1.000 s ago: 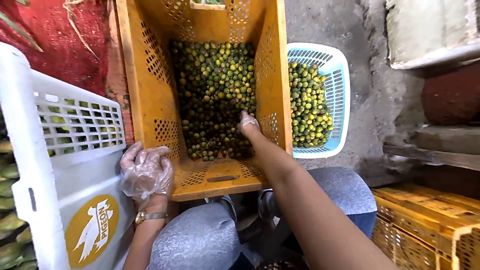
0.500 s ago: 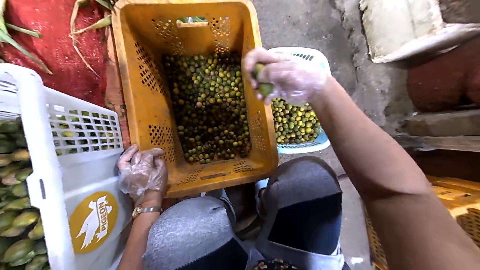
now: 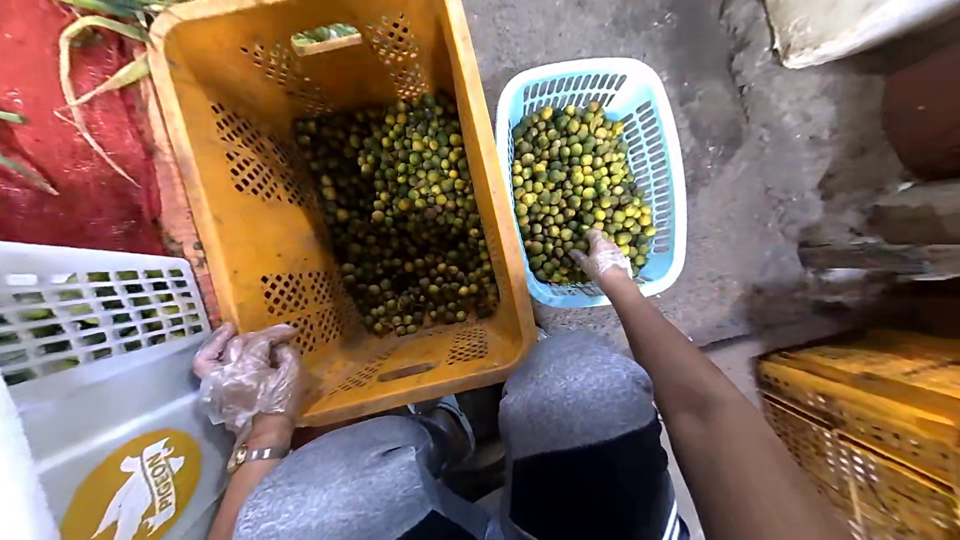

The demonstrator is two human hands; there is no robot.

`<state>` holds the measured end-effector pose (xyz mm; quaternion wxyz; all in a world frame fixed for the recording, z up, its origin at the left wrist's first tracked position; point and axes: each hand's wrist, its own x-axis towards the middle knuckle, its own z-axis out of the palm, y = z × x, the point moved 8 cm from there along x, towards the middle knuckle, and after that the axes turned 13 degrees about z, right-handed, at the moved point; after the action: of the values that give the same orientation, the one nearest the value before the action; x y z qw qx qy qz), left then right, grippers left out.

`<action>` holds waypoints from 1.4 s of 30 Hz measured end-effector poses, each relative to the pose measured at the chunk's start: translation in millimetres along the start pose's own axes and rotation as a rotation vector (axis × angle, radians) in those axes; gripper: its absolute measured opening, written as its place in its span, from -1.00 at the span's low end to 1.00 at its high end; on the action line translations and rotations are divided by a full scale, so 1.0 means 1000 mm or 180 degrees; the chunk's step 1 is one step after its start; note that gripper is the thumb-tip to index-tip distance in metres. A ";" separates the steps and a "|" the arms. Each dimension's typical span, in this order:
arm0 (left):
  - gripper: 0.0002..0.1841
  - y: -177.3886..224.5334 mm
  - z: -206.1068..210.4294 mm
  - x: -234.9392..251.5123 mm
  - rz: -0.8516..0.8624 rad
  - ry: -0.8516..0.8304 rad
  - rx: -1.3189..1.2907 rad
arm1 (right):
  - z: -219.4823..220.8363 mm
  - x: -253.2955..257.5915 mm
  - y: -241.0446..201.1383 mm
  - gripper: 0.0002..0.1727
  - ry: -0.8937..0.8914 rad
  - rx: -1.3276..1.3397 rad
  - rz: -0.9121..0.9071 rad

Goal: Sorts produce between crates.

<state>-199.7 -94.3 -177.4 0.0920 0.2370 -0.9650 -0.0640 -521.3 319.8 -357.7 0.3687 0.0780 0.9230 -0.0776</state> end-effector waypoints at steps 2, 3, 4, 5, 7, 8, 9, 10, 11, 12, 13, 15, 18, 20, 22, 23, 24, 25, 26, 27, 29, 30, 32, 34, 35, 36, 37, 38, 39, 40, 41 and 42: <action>-0.70 -0.001 0.001 0.000 -0.0025 -0.0016 0.0002 | -0.004 0.001 -0.001 -0.39 0.0066 0.0096 -0.0079; -0.71 -0.001 0.001 0.000 -0.0057 -0.0048 0.0012 | -0.007 0.001 -0.004 -0.40 0.0104 0.0131 -0.0136; -0.71 -0.001 0.001 0.000 -0.0082 -0.0068 0.0029 | -0.012 -0.001 -0.009 -0.43 0.0143 0.0123 -0.0199; -0.71 -0.001 0.001 0.000 -0.0098 -0.0097 0.0060 | -0.015 -0.002 -0.016 -0.45 0.0170 0.0055 -0.0267; -0.71 0.000 0.001 0.000 -0.0133 -0.0169 0.0106 | -0.011 -0.002 -0.031 -0.46 0.0142 -0.0196 -0.0350; -0.72 0.001 0.000 0.000 -0.0144 -0.0186 0.0109 | -0.007 -0.001 -0.037 -0.45 0.0103 -0.0345 -0.0345; -0.72 0.002 -0.001 0.001 -0.0151 -0.0189 0.0132 | -0.005 0.000 -0.043 -0.44 0.0051 -0.0492 -0.0294; -0.72 0.002 -0.001 0.001 -0.0148 -0.0172 0.0148 | -0.003 0.001 -0.047 -0.44 0.0011 -0.0590 -0.0242; -0.73 0.003 -0.002 0.002 -0.0130 -0.0145 0.0145 | -0.004 0.002 -0.050 -0.44 -0.0009 -0.0648 -0.0175; -0.73 0.004 -0.002 0.002 -0.0116 -0.0122 0.0127 | -0.006 0.003 -0.052 -0.42 -0.0039 -0.0685 -0.0103; -0.73 0.004 -0.002 0.001 -0.0122 -0.0110 0.0119 | -0.007 0.005 -0.053 -0.40 -0.0086 -0.0665 -0.0029; -0.73 0.003 -0.002 0.001 -0.0108 -0.0053 0.0106 | -0.010 0.010 -0.047 -0.39 -0.0145 -0.0300 0.0036; -0.73 0.003 -0.003 0.002 -0.0066 0.0014 0.0017 | -0.022 0.004 -0.027 -0.56 -0.0270 0.1197 0.0003; -0.74 0.005 -0.004 0.001 -0.0063 0.0036 -0.0042 | -0.025 -0.018 -0.019 -0.67 -0.0876 0.3050 -0.0099; -0.74 0.006 -0.006 0.000 -0.0035 0.0069 -0.0070 | -0.037 -0.048 -0.018 -0.74 -0.1587 0.4368 -0.0276; -0.75 0.006 -0.007 0.000 -0.0016 0.0098 -0.0096 | -0.050 -0.065 -0.022 -0.73 -0.1726 0.4663 -0.0466; -0.75 0.007 -0.008 0.001 -0.0018 0.0101 -0.0121 | -0.063 -0.082 -0.027 -0.69 -0.1807 0.4855 -0.0663; -0.74 0.006 -0.009 0.001 -0.0023 0.0093 -0.0146 | -0.075 -0.098 -0.035 -0.67 -0.1930 0.4989 -0.0842; -0.74 0.005 -0.009 0.001 -0.0016 0.0104 -0.0186 | -0.087 -0.115 -0.045 -0.60 -0.2113 0.5056 -0.1011; -0.75 0.003 -0.008 0.001 -0.0016 0.0114 -0.0221 | -0.097 -0.130 -0.057 -0.47 -0.2336 0.5092 -0.1125; -0.75 -0.001 -0.006 0.000 -0.0008 0.0090 -0.0262 | -0.114 -0.165 -0.084 -0.32 -0.2719 0.4959 -0.1351; -0.75 -0.003 -0.005 0.000 -0.0042 0.0003 -0.0311 | -0.119 -0.182 -0.098 -0.31 -0.2822 0.4804 -0.1436; -0.75 -0.002 -0.004 0.002 -0.0143 -0.0231 -0.0436 | -0.124 -0.220 -0.129 -0.34 -0.2915 0.4332 -0.1529; -0.74 -0.001 -0.001 0.002 -0.0158 -0.0259 -0.0606 | -0.120 -0.259 -0.165 -0.39 -0.2801 0.3682 -0.1308; -0.73 -0.004 0.001 -0.001 -0.0200 -0.0243 -0.0644 | -0.110 -0.279 -0.186 -0.41 -0.2783 0.3273 -0.1236; -0.73 -0.007 0.001 -0.004 -0.0295 -0.0298 -0.0623 | -0.098 -0.299 -0.208 -0.43 -0.2850 0.2898 -0.1289; -0.73 -0.010 -0.001 -0.005 -0.0421 -0.0389 -0.0604 | -0.085 -0.321 -0.233 -0.44 -0.2933 0.2561 -0.1459; -0.73 -0.011 -0.004 -0.005 -0.0520 -0.0425 -0.0617 | -0.073 -0.344 -0.256 -0.48 -0.2911 0.2277 -0.1620; -0.73 -0.011 -0.005 -0.003 -0.0600 -0.0446 -0.0674 | -0.063 -0.369 -0.279 -0.54 -0.2826 0.2045 -0.1785; -0.73 -0.012 -0.006 -0.003 -0.0663 -0.0451 -0.0759 | -0.053 -0.395 -0.300 -0.58 -0.2747 0.1831 -0.1964; -0.73 -0.013 -0.005 -0.004 -0.0727 -0.0439 -0.0821 | -0.043 -0.422 -0.321 -0.62 -0.2656 0.1610 -0.2201; -0.72 -0.014 -0.004 -0.007 -0.0813 -0.0473 -0.0934 | -0.032 -0.449 -0.340 -0.64 -0.2630 0.1291 -0.2596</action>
<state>-186.4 -103.4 -177.4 0.0452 0.3360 -0.9116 -0.2323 -289.3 -44.5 4.9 0.6144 -0.2493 0.6262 -0.4102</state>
